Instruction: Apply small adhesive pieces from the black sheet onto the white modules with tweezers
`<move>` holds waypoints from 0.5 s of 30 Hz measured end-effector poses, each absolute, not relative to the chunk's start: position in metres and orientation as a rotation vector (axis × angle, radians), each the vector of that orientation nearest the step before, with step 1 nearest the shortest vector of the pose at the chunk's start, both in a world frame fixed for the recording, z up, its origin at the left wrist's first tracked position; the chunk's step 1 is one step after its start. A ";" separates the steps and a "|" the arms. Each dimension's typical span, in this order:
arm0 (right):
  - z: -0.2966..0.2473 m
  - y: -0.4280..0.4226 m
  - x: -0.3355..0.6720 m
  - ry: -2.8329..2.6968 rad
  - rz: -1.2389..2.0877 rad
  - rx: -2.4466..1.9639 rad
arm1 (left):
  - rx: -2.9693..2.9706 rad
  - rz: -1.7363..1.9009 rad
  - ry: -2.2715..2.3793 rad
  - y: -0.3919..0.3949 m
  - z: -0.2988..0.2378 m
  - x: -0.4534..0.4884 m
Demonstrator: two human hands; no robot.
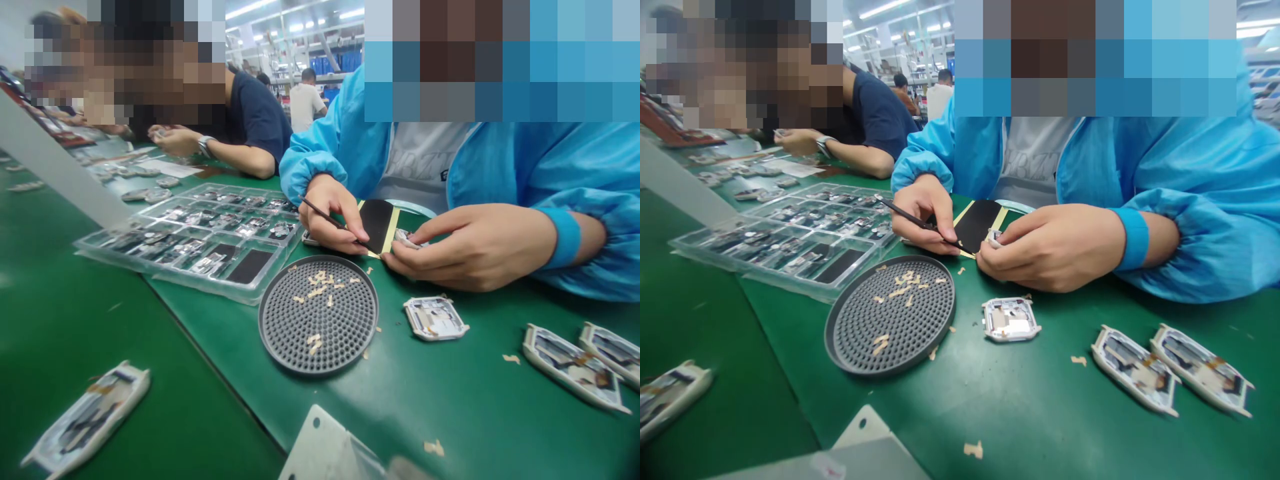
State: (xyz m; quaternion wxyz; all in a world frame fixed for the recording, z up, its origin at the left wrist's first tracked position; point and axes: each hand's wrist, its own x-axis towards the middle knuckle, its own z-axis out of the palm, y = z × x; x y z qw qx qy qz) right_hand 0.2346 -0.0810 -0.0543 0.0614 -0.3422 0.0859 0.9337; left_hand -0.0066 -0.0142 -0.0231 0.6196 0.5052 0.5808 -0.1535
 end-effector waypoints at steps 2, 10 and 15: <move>-0.055 -0.080 0.234 0.077 2.818 -1.122 | 1.221 -0.321 1.325 -0.018 -0.023 -0.005; -0.054 -0.076 0.234 -0.127 2.765 -1.274 | 1.580 -0.118 1.362 -0.047 -0.026 -0.017; -0.055 -0.071 0.242 0.613 2.870 -1.070 | 2.117 -0.196 1.265 0.037 -0.037 -0.017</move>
